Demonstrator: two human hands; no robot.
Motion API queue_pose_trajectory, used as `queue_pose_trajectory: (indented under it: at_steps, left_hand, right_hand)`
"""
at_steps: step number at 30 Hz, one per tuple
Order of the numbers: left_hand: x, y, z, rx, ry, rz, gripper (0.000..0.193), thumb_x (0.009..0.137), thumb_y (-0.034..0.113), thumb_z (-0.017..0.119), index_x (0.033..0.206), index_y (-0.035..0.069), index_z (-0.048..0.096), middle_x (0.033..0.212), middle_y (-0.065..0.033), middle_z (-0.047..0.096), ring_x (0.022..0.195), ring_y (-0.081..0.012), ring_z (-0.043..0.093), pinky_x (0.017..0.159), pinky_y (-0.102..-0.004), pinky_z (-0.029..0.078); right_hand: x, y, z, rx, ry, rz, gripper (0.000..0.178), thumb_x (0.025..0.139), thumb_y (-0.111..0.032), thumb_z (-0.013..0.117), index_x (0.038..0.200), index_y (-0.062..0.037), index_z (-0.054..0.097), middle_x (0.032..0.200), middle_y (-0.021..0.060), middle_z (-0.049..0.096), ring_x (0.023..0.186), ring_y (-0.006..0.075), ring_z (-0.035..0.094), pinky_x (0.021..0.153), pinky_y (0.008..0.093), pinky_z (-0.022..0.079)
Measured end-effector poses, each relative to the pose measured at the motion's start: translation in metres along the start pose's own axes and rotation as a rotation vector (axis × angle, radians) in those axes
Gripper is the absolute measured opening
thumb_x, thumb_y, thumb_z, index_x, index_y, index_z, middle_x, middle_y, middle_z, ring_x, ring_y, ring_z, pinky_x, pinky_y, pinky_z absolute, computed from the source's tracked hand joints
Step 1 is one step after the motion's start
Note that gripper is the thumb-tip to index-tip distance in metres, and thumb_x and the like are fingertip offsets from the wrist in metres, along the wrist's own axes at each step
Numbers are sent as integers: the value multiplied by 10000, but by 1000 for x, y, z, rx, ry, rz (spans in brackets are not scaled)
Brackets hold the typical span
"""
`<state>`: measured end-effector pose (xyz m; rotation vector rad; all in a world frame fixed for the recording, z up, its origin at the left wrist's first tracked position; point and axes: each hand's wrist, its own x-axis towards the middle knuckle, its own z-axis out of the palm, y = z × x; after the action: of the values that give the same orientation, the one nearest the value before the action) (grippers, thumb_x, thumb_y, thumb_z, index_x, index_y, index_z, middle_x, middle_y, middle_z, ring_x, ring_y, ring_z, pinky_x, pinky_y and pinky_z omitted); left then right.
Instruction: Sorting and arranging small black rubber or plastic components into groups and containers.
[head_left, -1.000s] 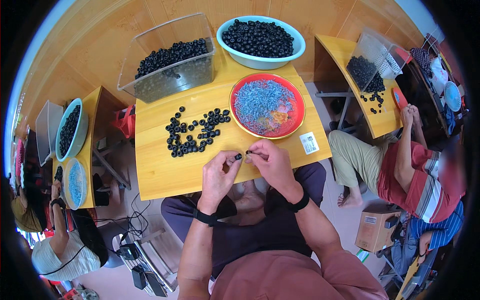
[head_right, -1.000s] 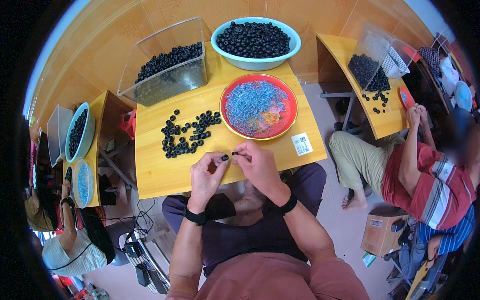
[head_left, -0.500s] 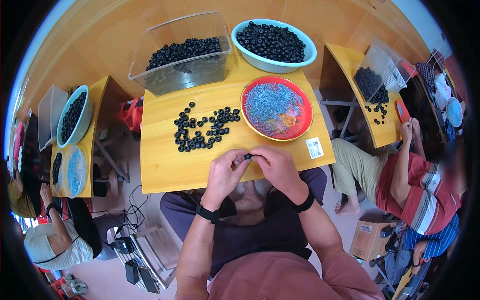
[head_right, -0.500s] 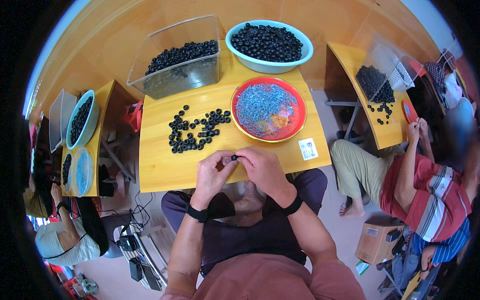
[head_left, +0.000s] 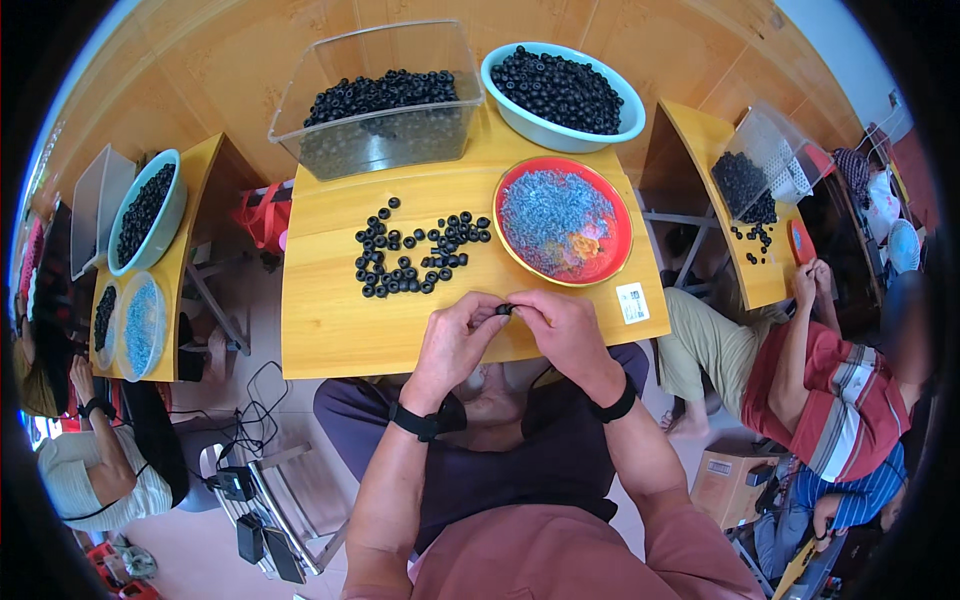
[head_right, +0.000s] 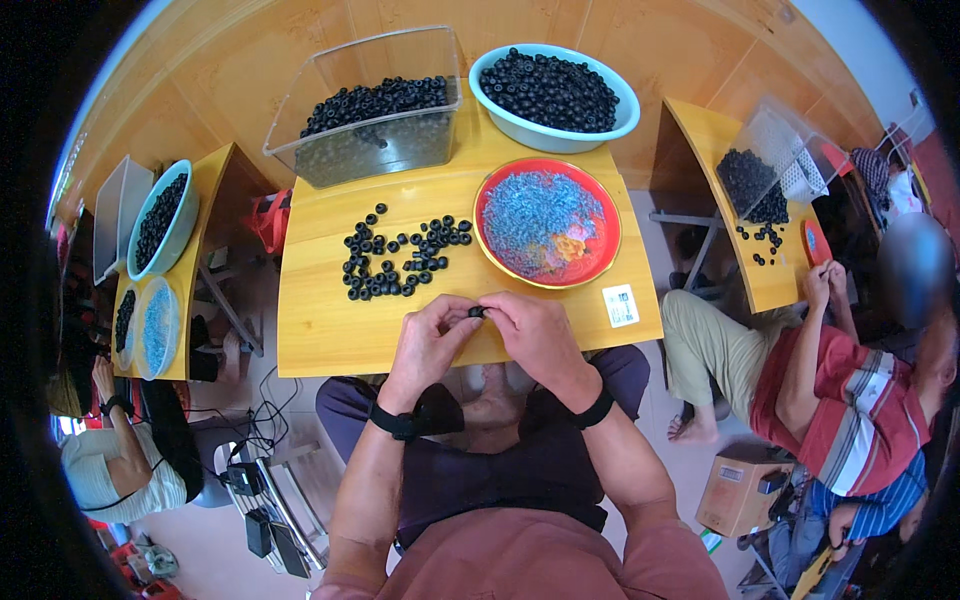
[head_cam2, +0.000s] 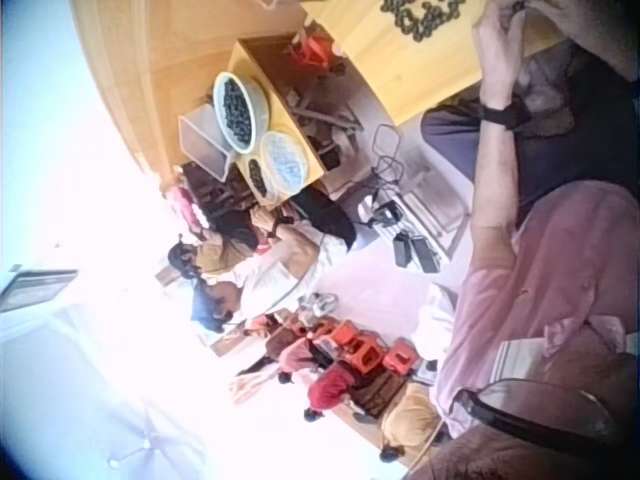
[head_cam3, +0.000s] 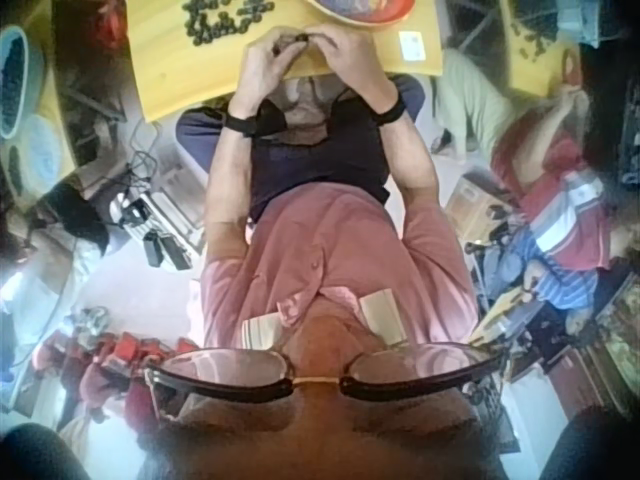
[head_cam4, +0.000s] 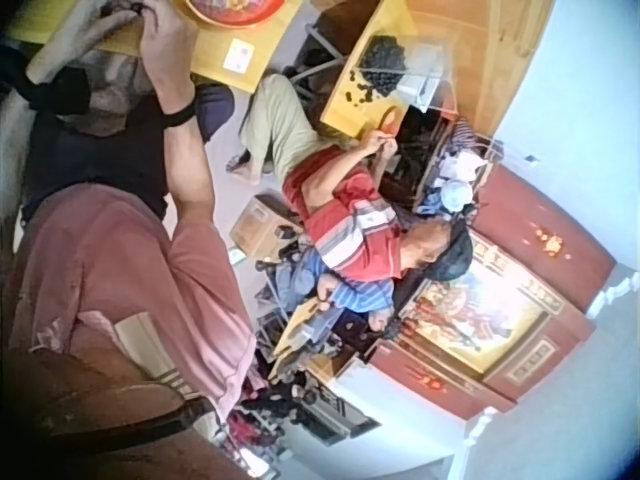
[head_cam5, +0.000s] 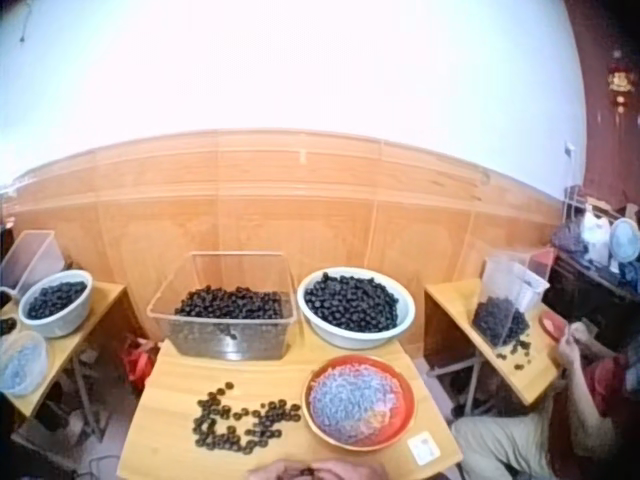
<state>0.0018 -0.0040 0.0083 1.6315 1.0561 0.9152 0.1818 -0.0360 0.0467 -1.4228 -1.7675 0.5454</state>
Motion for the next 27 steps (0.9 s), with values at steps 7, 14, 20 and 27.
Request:
queue_pose_trajectory:
  at_steps: [7, 14, 20, 27]
  left_hand:
    - [0, 2, -2, -44, -25, -59, 197, 937, 97, 740, 1089, -14, 684, 915, -146, 766, 839, -187, 753, 741, -315, 581]
    - [1, -5, -5, -192, -44, -165, 184, 945, 88, 732, 1071, -35, 679, 891, -85, 766, 802, -88, 694, 717, -262, 552]
    - [8, -12, -1, -300, 11, -210, 162, 962, 80, 707, 1049, -53, 676, 883, -83, 760, 802, -89, 690, 714, -254, 550]
    - [5, -10, -1, -300, -43, -186, 135, 968, 60, 689, 1027, -61, 673, 850, -76, 744, 784, -96, 686, 714, -249, 551]
  right_hand:
    - [2, 7, 1, -36, -22, -116, 127, 912, -18, 654, 1015, 1, 726, 914, 191, 728, 834, 353, 721, 712, 414, 569]
    - [13, 7, 4, -49, -91, -130, 113, 915, -25, 643, 988, 5, 723, 914, 196, 720, 819, 365, 710, 683, 427, 562]
    - [12, 9, 15, -76, -99, -175, 186, 894, -19, 626, 1063, -8, 704, 903, 192, 713, 815, 362, 708, 676, 436, 561]
    - [-1, 12, 13, -110, -4, -221, 166, 869, -29, 623, 1022, -4, 684, 867, 179, 704, 793, 356, 709, 683, 447, 559]
